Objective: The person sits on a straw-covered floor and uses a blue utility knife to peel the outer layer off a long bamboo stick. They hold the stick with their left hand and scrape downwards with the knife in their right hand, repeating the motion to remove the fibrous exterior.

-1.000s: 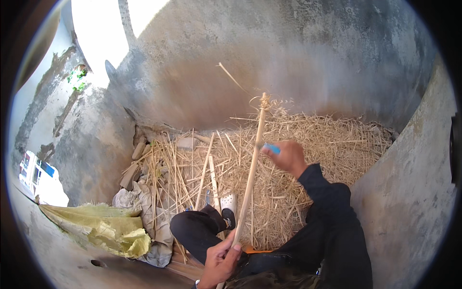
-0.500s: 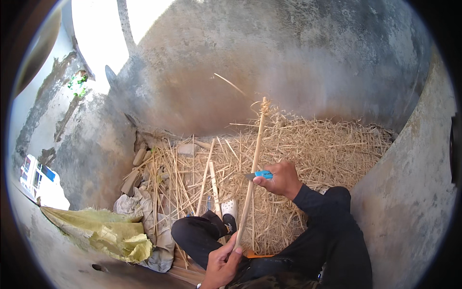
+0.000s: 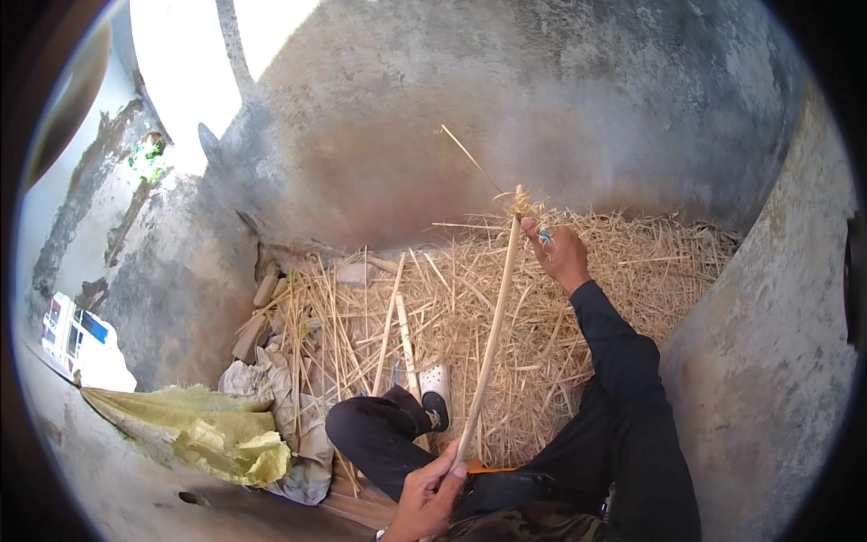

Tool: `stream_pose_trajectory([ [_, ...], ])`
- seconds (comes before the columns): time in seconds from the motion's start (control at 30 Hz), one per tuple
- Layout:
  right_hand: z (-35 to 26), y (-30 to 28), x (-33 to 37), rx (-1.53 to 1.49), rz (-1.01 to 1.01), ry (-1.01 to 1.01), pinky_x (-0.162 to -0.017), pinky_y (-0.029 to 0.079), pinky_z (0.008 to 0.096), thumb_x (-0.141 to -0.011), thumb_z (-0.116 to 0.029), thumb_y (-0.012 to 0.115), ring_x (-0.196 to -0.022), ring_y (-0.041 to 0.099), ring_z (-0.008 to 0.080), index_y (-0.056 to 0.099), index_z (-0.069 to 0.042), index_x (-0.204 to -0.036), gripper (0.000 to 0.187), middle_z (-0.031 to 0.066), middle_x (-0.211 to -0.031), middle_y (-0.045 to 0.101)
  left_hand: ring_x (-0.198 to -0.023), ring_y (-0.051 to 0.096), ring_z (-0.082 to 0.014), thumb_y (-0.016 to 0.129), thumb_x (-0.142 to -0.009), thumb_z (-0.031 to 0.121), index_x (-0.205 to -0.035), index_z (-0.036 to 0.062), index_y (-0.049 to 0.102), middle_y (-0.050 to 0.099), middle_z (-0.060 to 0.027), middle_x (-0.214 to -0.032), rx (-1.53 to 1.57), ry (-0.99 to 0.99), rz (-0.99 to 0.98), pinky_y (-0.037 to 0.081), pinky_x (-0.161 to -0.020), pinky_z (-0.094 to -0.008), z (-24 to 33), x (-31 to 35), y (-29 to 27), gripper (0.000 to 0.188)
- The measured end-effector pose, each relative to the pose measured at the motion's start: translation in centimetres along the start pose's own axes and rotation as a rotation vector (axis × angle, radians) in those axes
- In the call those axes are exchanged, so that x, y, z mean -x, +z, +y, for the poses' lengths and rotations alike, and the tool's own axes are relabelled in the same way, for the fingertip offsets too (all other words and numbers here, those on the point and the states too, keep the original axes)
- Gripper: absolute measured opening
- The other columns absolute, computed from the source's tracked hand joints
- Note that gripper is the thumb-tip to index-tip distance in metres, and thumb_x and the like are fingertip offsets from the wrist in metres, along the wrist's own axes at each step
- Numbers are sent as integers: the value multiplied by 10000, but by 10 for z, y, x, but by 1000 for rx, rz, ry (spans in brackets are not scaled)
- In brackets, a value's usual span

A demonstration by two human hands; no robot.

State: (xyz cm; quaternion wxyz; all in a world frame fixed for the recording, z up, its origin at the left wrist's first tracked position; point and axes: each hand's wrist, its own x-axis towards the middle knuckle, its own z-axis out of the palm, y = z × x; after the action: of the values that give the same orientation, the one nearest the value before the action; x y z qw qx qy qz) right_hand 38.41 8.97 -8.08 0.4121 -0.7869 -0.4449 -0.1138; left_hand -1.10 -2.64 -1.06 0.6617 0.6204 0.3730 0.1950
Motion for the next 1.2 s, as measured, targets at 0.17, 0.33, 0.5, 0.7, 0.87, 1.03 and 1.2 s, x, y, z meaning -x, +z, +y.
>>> stream_pose_trajectory([
  [0.17,-80,-19,83,-179,-296,-388,-411,386,374,-806,-801,427,-378,481,211,585,-131,-524,744,20,-413,454,-580,392,-24,506,-986,140,-1400,-9,431,510,7,-722,-17,98,42,310,-500,-186,0,-8,-16,446],
  [0.33,-68,-11,74,-156,-250,-324,-409,383,375,-814,-784,437,-368,480,214,577,-124,-508,741,46,-407,450,-624,403,-19,513,-978,101,-1392,-15,441,496,37,-727,-37,107,72,319,-541,-172,12,-3,-5,436],
  [0.5,-57,-5,53,-167,-284,-203,-420,398,389,-806,-759,485,-374,491,227,579,-115,-511,715,67,-413,454,-649,388,-8,518,-966,71,-1373,-31,459,478,50,-732,-219,94,113,316,-563,-169,20,-8,-5,423],
  [0.7,-63,-16,58,-187,-247,-328,-392,401,379,-785,-797,469,-367,517,220,613,-107,-523,752,48,-408,484,-663,402,-13,509,-957,39,-1357,-44,468,476,54,-714,-399,207,125,342,-590,-171,22,-12,-1,411],
  [0.87,-58,-2,52,-151,-200,-217,-398,395,379,-807,-779,456,-365,498,241,534,-98,-467,765,55,-399,452,-685,471,-88,515,-958,68,-1318,-23,510,549,-13,-764,-390,128,123,397,-649,-194,33,-13,-3,371],
  [1.03,-76,-22,72,-210,-171,-434,-384,371,375,-796,-806,431,-355,475,250,522,-100,-482,779,63,-396,430,-685,417,-15,511,-953,32,-1337,-55,483,491,38,-724,-358,179,128,357,-613,-168,23,-10,-2,395],
  [1.2,-34,-6,28,-86,-137,-182,-383,362,371,-796,-826,391,-346,466,242,538,-126,-486,780,49,-397,436,-689,425,-20,521,-946,25,-1331,-57,489,499,36,-726,-433,221,92,368,-618,-176,23,-7,-2,394],
])
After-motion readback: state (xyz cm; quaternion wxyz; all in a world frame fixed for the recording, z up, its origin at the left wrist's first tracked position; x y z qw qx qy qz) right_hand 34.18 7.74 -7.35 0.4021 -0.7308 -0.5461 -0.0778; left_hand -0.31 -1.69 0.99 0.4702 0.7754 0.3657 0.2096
